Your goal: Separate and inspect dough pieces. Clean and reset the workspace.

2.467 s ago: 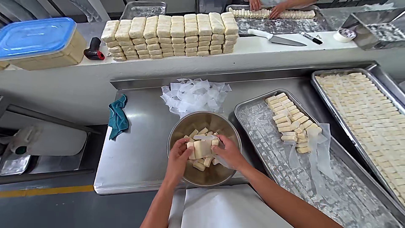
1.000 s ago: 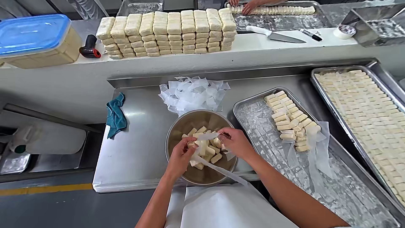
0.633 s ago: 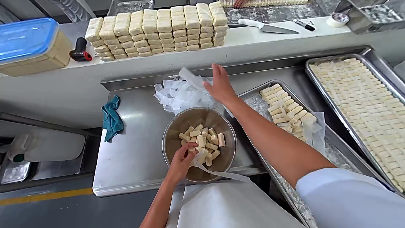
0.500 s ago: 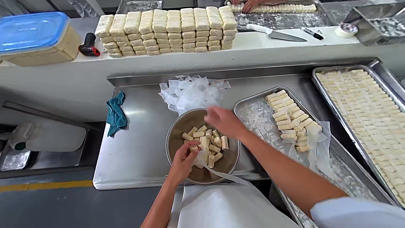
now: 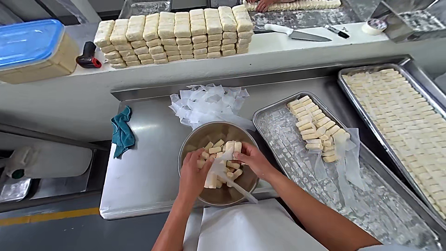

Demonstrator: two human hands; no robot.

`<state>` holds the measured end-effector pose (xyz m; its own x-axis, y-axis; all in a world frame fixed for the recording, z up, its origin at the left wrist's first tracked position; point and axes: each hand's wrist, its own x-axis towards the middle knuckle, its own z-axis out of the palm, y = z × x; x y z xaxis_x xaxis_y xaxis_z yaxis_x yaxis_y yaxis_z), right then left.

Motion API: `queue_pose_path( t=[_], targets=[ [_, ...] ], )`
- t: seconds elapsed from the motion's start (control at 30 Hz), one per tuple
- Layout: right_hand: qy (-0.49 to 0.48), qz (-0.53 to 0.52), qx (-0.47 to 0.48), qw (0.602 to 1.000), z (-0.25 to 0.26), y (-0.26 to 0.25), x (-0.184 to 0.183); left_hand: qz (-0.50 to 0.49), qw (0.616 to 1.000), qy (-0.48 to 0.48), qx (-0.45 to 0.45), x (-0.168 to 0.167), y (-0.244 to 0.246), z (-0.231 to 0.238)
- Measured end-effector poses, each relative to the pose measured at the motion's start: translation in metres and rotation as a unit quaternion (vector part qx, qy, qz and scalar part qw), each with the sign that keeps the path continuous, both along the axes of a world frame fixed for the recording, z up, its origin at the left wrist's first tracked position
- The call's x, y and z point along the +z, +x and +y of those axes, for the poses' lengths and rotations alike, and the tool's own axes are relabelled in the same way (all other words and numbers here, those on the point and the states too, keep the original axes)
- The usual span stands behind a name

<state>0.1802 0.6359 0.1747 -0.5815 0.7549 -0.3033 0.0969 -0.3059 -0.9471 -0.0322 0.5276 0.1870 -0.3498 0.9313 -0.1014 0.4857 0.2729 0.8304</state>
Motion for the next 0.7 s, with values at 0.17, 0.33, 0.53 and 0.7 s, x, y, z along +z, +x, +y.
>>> queue_pose_path(
  t=[0.17,0.33,0.53,0.7],
  targets=[
    [0.089,-0.010,0.075,0.993,-0.004,-0.006,0.025,-0.176,0.981,-0.005,-0.076,0.007,0.014,0.009],
    [0.215,-0.049,0.067,0.973,-0.007,-0.016,0.023,-0.201,0.978,0.050,-0.034,0.011,0.032,0.015],
    [0.361,-0.112,-0.005,0.926,-0.020,-0.022,0.016,-0.033,0.995,0.090,0.015,0.010,0.037,0.010],
    [0.251,-0.155,0.018,0.955,-0.012,-0.014,0.024,-0.155,0.978,0.120,0.073,0.020,0.021,0.009]
  ],
)
